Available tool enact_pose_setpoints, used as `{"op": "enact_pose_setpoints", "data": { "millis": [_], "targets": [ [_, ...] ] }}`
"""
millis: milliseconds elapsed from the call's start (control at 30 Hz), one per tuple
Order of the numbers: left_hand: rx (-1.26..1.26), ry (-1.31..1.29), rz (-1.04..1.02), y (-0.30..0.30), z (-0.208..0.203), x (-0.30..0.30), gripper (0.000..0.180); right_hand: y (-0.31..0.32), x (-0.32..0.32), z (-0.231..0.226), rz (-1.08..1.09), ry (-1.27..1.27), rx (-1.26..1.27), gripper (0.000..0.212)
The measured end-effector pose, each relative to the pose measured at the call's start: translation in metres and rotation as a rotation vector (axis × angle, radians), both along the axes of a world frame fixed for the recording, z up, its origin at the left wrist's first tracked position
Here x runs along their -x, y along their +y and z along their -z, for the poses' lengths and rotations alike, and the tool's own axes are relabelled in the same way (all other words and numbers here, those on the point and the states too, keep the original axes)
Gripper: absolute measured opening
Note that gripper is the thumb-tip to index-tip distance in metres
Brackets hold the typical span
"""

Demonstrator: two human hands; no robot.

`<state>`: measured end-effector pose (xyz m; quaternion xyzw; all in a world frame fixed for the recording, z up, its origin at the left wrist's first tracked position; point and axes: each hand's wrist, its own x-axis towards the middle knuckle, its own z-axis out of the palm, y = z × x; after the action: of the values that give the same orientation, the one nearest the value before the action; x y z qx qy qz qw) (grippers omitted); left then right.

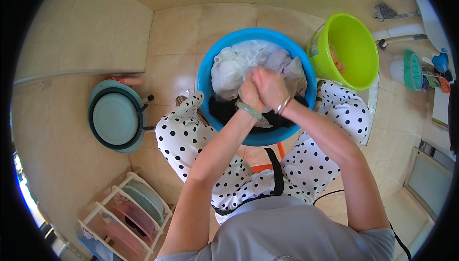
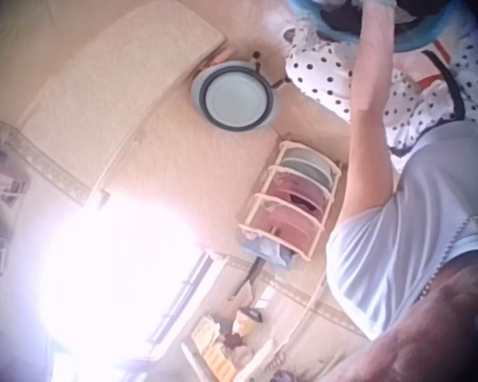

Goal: The person sits on a small stool and hand-washes a pile of clothes in a blue basin filled with soapy water. They repeatedly scrub, squeeze, and rinse various garments, including a pink shirt and white items, using both hands.

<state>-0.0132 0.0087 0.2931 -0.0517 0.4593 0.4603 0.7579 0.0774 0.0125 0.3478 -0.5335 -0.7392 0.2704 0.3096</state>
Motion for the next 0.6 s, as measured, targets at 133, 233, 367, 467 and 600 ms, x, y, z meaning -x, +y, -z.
{"op": "enact_pose_setpoints", "data": {
  "millis": [133, 233, 367, 467, 600],
  "targets": [
    [-0.17, -0.276, 0.119, 0.009, 0.031, 0.036, 0.034, -0.027, 0.018, -0.026, -0.102, 0.12, -0.1, 0.023],
    [0.041, -0.077, -0.116, -0.009, -0.011, -0.025, 0.028, 0.025, -0.027, 0.024, 0.007, -0.236, 0.113, 0.024],
    [0.076, 0.101, -0.071, -0.007, -0.026, -0.036, 0.024, 0.02, -0.035, 0.032, 0.07, -0.238, 0.094, 0.024],
    [-0.404, -0.567, 0.04, 0.003, 0.041, 0.039, 0.022, -0.006, 0.027, -0.019, -0.078, -0.095, -0.077, 0.016],
    [-0.078, -0.343, -0.044, 0.009, -0.031, -0.002, 0.021, -0.012, -0.001, -0.021, -0.098, -0.102, -0.024, 0.014]
  ]
}}
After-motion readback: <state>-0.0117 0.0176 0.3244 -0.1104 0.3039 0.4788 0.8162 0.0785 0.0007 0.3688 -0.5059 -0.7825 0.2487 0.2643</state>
